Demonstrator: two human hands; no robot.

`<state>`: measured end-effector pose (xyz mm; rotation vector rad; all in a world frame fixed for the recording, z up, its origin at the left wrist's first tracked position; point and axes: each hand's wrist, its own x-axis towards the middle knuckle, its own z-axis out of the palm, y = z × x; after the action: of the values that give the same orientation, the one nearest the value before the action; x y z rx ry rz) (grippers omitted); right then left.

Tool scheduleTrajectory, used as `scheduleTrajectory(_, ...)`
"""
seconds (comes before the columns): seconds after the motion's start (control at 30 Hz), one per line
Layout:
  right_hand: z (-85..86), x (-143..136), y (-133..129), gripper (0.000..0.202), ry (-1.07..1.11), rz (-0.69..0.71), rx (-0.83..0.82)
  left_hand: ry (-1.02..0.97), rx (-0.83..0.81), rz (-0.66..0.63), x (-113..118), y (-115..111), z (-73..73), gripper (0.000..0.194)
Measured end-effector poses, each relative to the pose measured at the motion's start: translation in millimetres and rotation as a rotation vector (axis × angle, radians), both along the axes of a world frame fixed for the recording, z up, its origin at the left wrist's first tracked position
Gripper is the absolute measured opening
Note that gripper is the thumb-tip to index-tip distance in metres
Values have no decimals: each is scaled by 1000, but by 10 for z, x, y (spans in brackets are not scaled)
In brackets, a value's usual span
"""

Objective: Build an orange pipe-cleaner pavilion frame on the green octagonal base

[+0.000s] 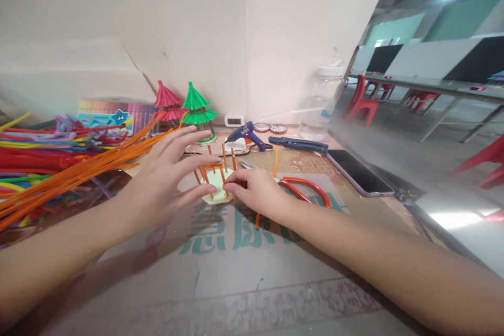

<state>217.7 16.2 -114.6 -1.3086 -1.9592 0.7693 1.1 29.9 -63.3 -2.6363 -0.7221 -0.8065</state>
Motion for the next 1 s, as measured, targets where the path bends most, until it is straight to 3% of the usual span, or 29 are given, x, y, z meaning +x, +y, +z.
scheduleTrajectory(0.73,-38,16,-5,18,40,51,-11,12,-33,-22,5,-12,-17,35)
scheduleTrajectory(0.9,-24,14,-11,17,29,39,-22,-20,-27,-30,-19,11,74,44)
scheduleTrajectory(1.0,-54,22,9,17,26,36,-7,-42,-71,-27,-78,52,178,27)
